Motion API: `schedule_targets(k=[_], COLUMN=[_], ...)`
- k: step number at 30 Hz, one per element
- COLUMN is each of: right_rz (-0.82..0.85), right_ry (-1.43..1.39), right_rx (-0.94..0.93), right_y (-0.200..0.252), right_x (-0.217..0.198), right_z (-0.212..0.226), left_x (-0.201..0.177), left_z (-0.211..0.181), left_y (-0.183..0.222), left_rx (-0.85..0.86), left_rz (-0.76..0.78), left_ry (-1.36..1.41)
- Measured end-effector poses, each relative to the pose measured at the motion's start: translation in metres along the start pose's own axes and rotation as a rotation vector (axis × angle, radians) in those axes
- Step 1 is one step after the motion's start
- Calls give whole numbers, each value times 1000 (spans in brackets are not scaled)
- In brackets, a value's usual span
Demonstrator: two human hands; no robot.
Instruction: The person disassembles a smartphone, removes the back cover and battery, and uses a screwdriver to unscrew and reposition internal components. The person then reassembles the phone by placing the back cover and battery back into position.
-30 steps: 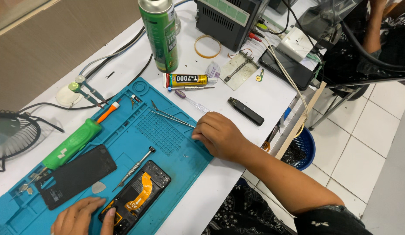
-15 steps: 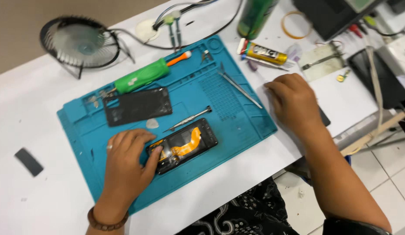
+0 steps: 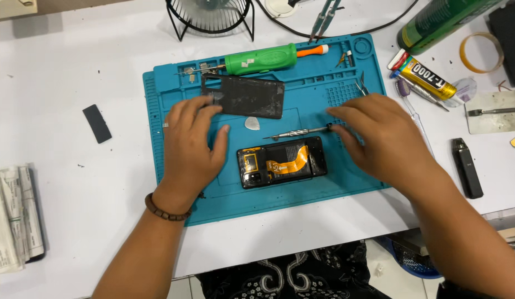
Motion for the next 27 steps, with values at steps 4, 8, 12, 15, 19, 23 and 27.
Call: schedule_targets(k=[4,8,12,15,19,23,27], right_rz=[288,393,280,242,241,268,286], right_ry=[124,81,-4,-51,71,76,85], right_rx=[-16,58,57,55,114,137,149], right_y=[-28,-36,-36,-31,-30,-26,-26], right_x=[56,61,50,41,43,54,58], right_z=[6,17,8,-20,-41,-50,-52], left_x=[3,11,17,15,16,19,17], left_z=[16,22,29,28,30,26,31], left_y=[1,3,5,1,-2,-4,-6], left_rx=[-37,-82,-40,-22,-24,-11,-97], left_rz=[61,144,120,64,57,72,25], left_ry=[-16,-9,-77,-106,-91,-120,31])
Point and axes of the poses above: each hand's wrist, its own y-axis away from the middle knuckle, its own x-axis out of the palm, z = x × y, the point moved 10 cm from there along -y, towards the middle knuckle, and after that the axes turned 12 degrees about x, right-handed, at the moved point
